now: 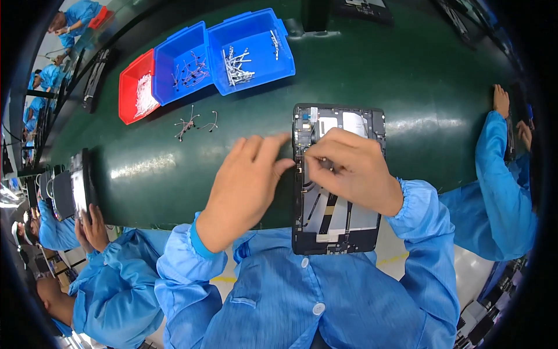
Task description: The person assembles an electronic tablet device by hand, connecting internal cables and circuit boards.
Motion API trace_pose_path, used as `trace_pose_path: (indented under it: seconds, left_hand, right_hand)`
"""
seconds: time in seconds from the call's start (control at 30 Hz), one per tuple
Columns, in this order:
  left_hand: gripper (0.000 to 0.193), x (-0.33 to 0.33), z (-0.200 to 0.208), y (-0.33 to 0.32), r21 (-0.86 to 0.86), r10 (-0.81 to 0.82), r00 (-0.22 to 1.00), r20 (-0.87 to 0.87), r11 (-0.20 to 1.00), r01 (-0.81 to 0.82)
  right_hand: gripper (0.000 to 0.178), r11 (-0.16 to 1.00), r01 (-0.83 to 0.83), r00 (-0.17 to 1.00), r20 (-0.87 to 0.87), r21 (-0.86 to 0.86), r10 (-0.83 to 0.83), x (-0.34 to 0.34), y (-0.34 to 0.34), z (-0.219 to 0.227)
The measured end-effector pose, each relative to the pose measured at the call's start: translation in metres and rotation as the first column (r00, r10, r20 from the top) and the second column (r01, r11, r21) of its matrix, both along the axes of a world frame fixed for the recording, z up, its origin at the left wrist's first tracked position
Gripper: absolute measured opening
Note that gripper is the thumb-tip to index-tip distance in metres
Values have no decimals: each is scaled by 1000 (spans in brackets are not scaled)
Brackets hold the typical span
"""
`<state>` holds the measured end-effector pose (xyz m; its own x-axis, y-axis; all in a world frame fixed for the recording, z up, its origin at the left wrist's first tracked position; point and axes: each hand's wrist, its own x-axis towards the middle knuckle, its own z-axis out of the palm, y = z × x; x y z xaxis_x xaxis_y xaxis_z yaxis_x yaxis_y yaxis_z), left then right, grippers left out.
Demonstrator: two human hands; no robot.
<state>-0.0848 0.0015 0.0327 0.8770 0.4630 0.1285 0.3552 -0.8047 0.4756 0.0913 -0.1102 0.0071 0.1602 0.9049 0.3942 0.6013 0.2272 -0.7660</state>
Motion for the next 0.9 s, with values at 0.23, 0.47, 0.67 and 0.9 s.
trace_pose_path:
  seconds: [0.23, 0.47, 0.67, 0.9]
  left_hand:
    - [23, 4, -27, 14, -938, 309, 950, -48, 312, -149]
    - [20, 9, -30, 15, -948, 334, 939, -79, 266, -174]
    - [17, 13, -29, 13, -931, 325, 938, -117, 292, -217]
    - [14, 14, -27, 16, -907, 303, 940, -154, 335, -257]
  right_hand:
    - [10, 998, 14, 998, -62, -58, -18, 7, 3, -8]
    - [15, 997, -37, 999, 13, -70, 38, 13, 3, -12]
    - [17, 998, -23, 998, 61, -65, 27, 12, 4, -15]
    - [16, 998, -2, 997, 77, -57, 6, 11, 3, -14]
